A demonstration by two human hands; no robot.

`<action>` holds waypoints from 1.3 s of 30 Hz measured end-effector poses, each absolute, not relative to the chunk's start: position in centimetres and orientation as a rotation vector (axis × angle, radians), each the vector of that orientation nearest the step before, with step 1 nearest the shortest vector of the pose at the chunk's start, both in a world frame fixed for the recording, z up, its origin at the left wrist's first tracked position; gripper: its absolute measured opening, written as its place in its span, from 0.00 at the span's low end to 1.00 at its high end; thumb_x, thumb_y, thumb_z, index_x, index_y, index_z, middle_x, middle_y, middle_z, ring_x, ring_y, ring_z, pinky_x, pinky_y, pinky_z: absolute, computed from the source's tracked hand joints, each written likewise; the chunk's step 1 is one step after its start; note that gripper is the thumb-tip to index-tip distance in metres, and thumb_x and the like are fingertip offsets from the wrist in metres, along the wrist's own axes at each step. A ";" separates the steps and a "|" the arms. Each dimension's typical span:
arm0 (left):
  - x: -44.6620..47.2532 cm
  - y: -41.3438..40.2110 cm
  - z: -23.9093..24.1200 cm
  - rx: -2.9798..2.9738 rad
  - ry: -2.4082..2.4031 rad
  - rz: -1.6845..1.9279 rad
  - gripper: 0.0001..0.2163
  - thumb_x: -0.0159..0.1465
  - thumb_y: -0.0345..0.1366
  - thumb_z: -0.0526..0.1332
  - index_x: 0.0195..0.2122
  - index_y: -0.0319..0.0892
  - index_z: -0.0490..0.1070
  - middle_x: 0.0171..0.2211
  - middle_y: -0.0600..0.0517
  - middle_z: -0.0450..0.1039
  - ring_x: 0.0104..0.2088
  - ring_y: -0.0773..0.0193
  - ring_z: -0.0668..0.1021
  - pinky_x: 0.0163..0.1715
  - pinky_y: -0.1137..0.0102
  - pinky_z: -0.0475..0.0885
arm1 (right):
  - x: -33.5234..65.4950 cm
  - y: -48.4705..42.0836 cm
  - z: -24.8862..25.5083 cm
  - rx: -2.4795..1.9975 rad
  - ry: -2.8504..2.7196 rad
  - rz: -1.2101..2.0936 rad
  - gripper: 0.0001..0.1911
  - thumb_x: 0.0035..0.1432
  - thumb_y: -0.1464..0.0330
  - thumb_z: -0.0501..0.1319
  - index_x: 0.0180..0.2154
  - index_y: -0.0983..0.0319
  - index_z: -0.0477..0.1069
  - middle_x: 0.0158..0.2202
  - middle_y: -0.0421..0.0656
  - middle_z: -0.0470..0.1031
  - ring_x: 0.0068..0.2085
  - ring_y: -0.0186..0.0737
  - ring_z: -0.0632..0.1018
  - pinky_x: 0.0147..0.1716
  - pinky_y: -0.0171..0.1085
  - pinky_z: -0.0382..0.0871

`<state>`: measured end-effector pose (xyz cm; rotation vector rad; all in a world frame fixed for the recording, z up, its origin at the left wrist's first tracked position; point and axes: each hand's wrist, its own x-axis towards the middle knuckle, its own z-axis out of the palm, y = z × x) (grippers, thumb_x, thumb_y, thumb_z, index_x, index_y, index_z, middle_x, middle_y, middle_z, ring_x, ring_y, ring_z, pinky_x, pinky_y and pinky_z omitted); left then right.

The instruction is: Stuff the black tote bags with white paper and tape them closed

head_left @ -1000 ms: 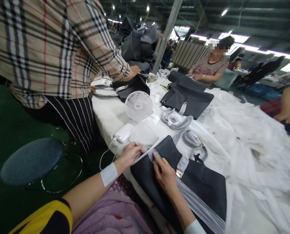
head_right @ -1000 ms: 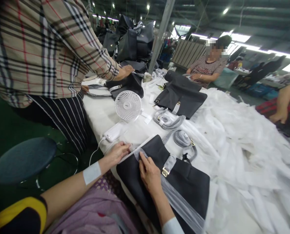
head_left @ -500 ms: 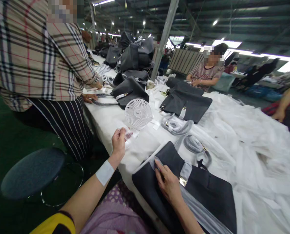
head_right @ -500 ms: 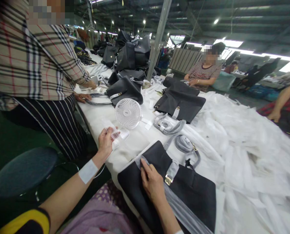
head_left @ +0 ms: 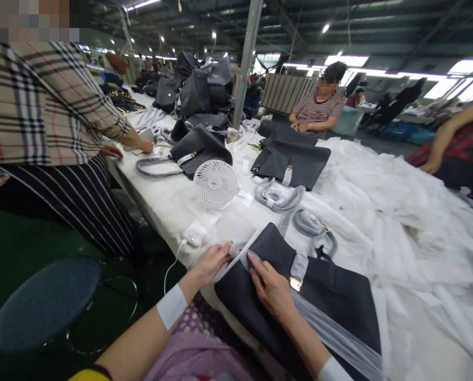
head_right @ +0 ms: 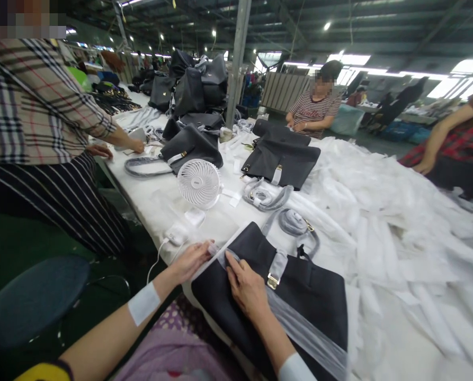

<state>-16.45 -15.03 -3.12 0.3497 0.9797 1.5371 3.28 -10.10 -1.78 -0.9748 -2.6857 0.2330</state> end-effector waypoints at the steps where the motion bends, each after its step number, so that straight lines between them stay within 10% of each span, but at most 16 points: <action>1: -15.7 -14.9 -3.5 0.374 1.007 1.515 0.19 0.58 0.44 0.67 0.44 0.34 0.72 0.40 0.42 0.78 0.43 0.57 0.79 0.52 0.62 0.69 | 3.2 -10.1 -1.7 -0.999 -2.716 0.199 0.23 0.69 0.62 0.42 0.62 0.55 0.59 0.32 0.41 0.68 0.30 0.37 0.75 0.29 0.33 0.66; 13: -12.0 -11.9 -1.3 0.694 1.456 1.722 0.20 0.66 0.46 0.53 0.47 0.36 0.74 0.50 0.41 0.75 0.53 0.56 0.75 0.57 0.61 0.65 | 2.4 -9.3 -0.2 -1.121 -2.934 0.206 0.24 0.69 0.57 0.43 0.64 0.45 0.51 0.39 0.42 0.73 0.33 0.40 0.77 0.28 0.35 0.63; 26: -8.3 -13.2 0.0 1.385 1.555 1.521 0.20 0.69 0.45 0.49 0.56 0.41 0.69 0.55 0.46 0.70 0.62 0.58 0.64 0.65 0.59 0.55 | 2.6 -8.2 0.5 -1.192 -2.851 0.575 0.15 0.63 0.64 0.50 0.46 0.61 0.69 0.40 0.47 0.79 0.38 0.46 0.79 0.32 0.36 0.63; 39: -7.1 -14.0 -1.1 1.405 1.552 1.369 0.21 0.66 0.42 0.53 0.59 0.42 0.65 0.60 0.47 0.64 0.64 0.54 0.61 0.66 0.59 0.49 | 3.2 -8.2 -0.2 -1.212 -2.602 0.889 0.29 0.54 0.65 0.57 0.58 0.64 0.62 0.44 0.51 0.78 0.43 0.50 0.78 0.40 0.39 0.69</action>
